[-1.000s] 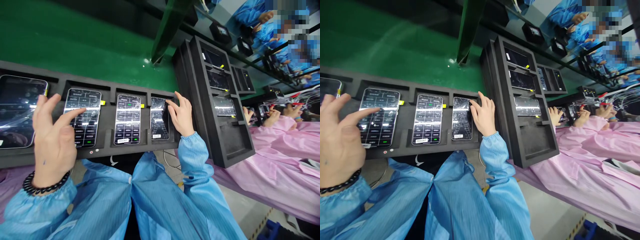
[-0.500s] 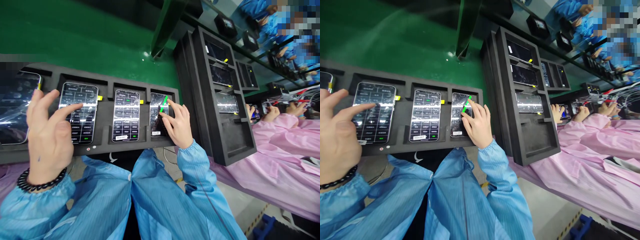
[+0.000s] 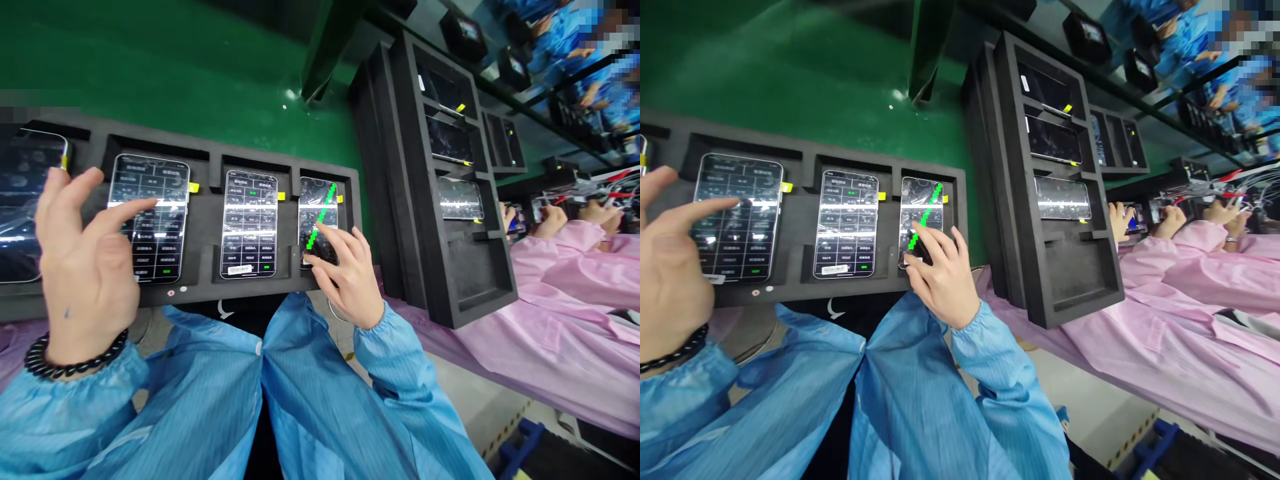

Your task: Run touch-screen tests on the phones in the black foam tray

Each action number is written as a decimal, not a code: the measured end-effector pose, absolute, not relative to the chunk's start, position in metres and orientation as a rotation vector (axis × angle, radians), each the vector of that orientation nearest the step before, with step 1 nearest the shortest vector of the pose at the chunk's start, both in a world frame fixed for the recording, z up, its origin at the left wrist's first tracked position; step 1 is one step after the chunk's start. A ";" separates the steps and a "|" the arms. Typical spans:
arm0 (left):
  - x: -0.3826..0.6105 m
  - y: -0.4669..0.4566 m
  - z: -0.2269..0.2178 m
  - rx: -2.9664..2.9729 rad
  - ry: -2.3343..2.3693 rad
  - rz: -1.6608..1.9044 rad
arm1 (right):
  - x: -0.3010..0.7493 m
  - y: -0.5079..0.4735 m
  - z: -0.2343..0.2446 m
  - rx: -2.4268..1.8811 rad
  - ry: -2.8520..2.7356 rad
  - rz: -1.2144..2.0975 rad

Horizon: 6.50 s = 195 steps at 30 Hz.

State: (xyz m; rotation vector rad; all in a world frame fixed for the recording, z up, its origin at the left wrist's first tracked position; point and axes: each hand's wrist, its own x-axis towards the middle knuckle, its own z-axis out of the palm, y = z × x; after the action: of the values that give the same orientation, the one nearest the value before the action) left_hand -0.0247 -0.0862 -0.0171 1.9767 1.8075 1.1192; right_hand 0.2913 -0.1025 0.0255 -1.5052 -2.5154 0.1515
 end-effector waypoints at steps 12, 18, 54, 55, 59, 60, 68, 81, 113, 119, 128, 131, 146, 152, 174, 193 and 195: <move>-0.026 -0.086 -0.017 1.983 1.792 1.143 | 0.294 -0.083 0.035 -1.462 -2.510 0.298; -0.027 -0.086 -0.019 1.971 1.784 1.157 | 0.291 -0.018 0.027 -1.718 -2.381 0.043; -0.027 -0.086 -0.019 1.975 1.788 1.167 | 0.307 -0.114 0.015 -1.785 -2.375 0.042; -0.026 -0.086 -0.019 1.978 1.787 1.167 | 0.307 -0.118 0.014 -1.788 -2.364 0.045; -0.025 -0.086 -0.018 1.973 1.787 1.157 | 0.311 -0.132 0.015 -1.807 -2.338 0.048; -0.026 -0.086 -0.018 1.966 1.792 1.156 | 0.312 -0.135 0.016 -1.810 -2.338 0.049; -0.026 -0.086 -0.018 1.964 1.798 1.160 | 0.312 -0.135 0.027 -1.775 -2.367 -0.016; -0.028 -0.086 -0.019 1.994 1.792 1.142 | 0.336 -0.095 0.036 -1.882 -2.341 0.212; 0.026 -0.006 -0.007 2.624 1.267 0.549 | 0.332 -0.042 -0.012 -1.691 -1.991 0.334; 0.026 -0.006 -0.006 2.639 1.285 0.437 | 0.338 -0.058 -0.023 -1.673 -1.772 0.537; 0.002 -0.010 0.006 2.558 1.402 0.615 | 0.317 -0.081 -0.026 -1.667 -1.626 0.599; -0.004 -0.025 0.012 2.569 1.422 0.591 | 0.310 -0.090 -0.012 -1.660 -1.707 0.461; -0.033 -0.113 -0.032 2.830 1.284 0.838 | 0.304 -0.115 -0.013 -1.278 -2.288 0.067; -0.029 -0.116 -0.028 2.768 1.357 0.616 | 0.300 -0.113 -0.010 -1.304 -2.453 0.084; -0.026 -0.116 -0.027 2.747 1.305 0.752 | 0.302 -0.112 -0.011 -1.291 -2.480 0.129; -0.028 -0.113 -0.026 2.794 1.293 0.727 | 0.303 -0.113 -0.011 -1.275 -2.470 0.132; -0.026 -0.112 -0.025 2.801 1.254 0.782 | 0.303 -0.112 -0.012 -1.264 -2.449 0.128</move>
State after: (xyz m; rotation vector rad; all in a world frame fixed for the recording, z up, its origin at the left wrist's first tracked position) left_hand -0.0264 -0.1121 -0.0247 2.8006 1.2536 0.7824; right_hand 0.3028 -0.1123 -0.0120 -1.2643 -2.4489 0.1282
